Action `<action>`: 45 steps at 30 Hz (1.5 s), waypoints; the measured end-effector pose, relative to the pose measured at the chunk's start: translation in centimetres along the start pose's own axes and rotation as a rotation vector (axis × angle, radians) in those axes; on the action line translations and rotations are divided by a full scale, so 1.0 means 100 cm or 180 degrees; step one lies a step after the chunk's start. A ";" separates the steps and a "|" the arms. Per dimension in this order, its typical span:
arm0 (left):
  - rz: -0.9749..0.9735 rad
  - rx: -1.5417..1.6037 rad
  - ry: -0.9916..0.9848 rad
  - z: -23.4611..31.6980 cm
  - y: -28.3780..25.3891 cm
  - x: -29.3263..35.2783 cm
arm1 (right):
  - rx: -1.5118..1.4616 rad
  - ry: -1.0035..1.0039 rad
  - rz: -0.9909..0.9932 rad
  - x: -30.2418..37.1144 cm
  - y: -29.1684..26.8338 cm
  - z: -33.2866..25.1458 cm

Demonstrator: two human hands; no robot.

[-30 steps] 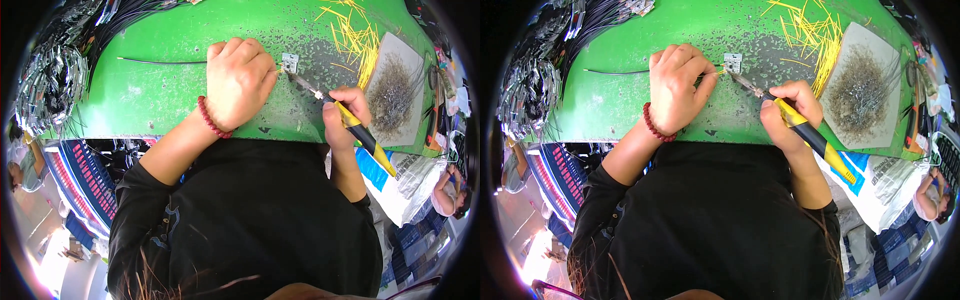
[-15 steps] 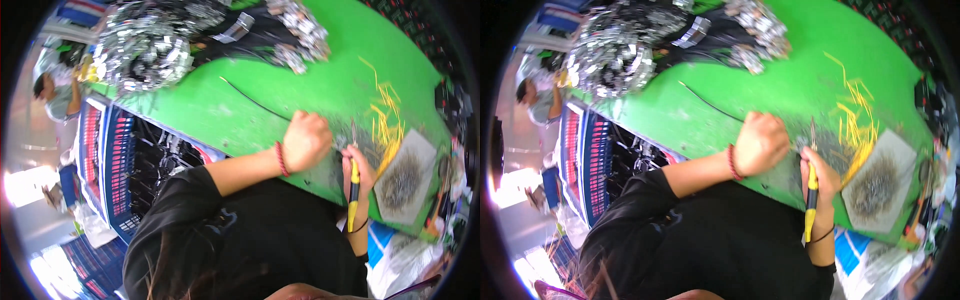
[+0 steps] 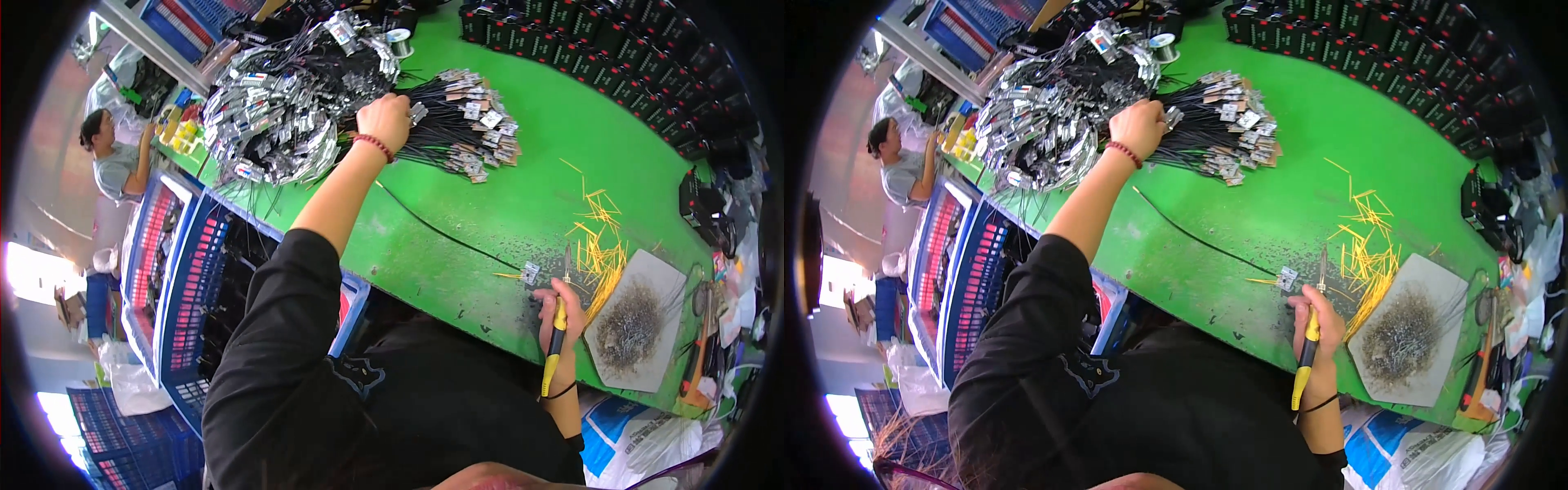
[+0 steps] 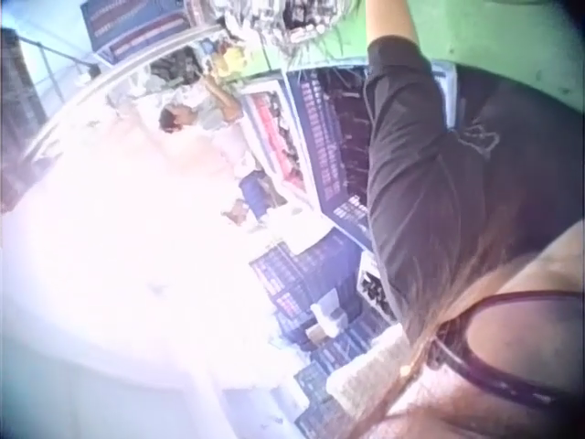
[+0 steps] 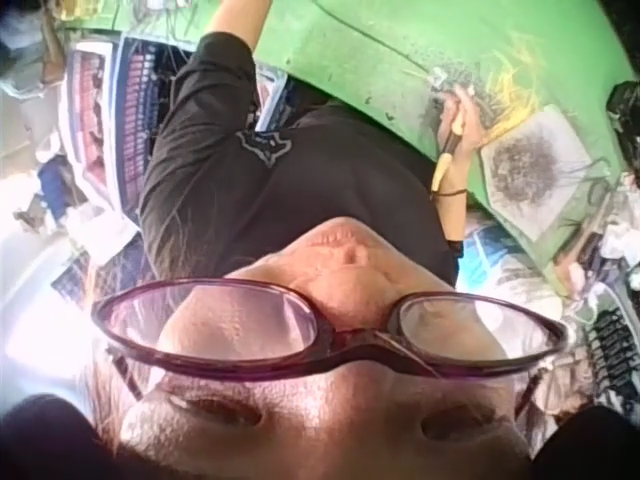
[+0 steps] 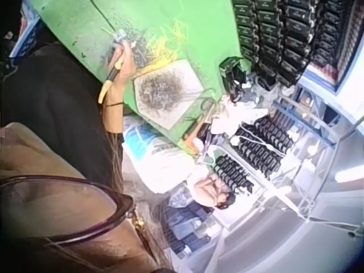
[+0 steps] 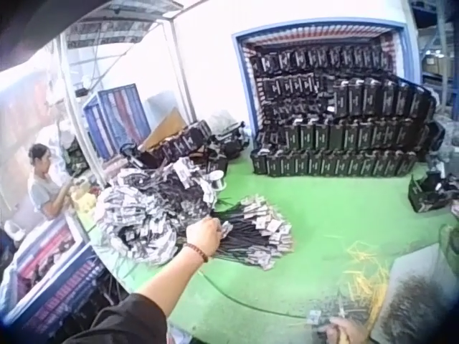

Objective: The person solders wires onto a circuit board using a soldering iron, then picks up a plastic toy car body and solders the wires from the board onto the internal components of the car.

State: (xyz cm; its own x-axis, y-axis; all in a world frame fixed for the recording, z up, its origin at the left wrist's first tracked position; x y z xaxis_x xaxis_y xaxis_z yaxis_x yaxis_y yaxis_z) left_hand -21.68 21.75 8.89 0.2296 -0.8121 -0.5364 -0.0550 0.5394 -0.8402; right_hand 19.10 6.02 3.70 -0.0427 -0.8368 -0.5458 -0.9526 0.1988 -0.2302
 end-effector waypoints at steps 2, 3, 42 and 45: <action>0.0130 0.0538 -0.0111 0.004 -0.022 0.008 | -0.0130 0.0168 0.0112 0.001 -0.007 0.003; 0.0314 0.0898 0.0020 0.012 -0.039 0.011 | -0.0181 0.0257 0.0149 0.001 -0.010 0.005; -0.2443 0.3958 0.0581 0.247 -0.162 0.078 | -0.0722 -0.0959 0.0603 -0.064 -0.008 -0.150; -0.3234 0.4720 -0.0189 0.250 -0.132 0.094 | -0.0320 -0.1594 0.0902 -0.059 -0.013 -0.149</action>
State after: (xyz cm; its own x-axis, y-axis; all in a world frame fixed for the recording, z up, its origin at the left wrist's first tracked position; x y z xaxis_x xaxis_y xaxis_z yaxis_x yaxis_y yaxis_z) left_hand 5.46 12.57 16.91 -0.3520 -0.9280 0.1219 0.9337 -0.3572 -0.0233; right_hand 16.08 3.07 19.20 -0.1758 -0.4101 -0.8949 -0.9497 0.3098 0.0446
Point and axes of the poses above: each hand's wrist, its own x-axis away from the middle knuckle, its own y-axis out of the palm, z = x × y, the point moved 10 cm from there along -x, towards the middle knuckle, and after that the axes turned 14 degrees about z, right-handed, at the moved point
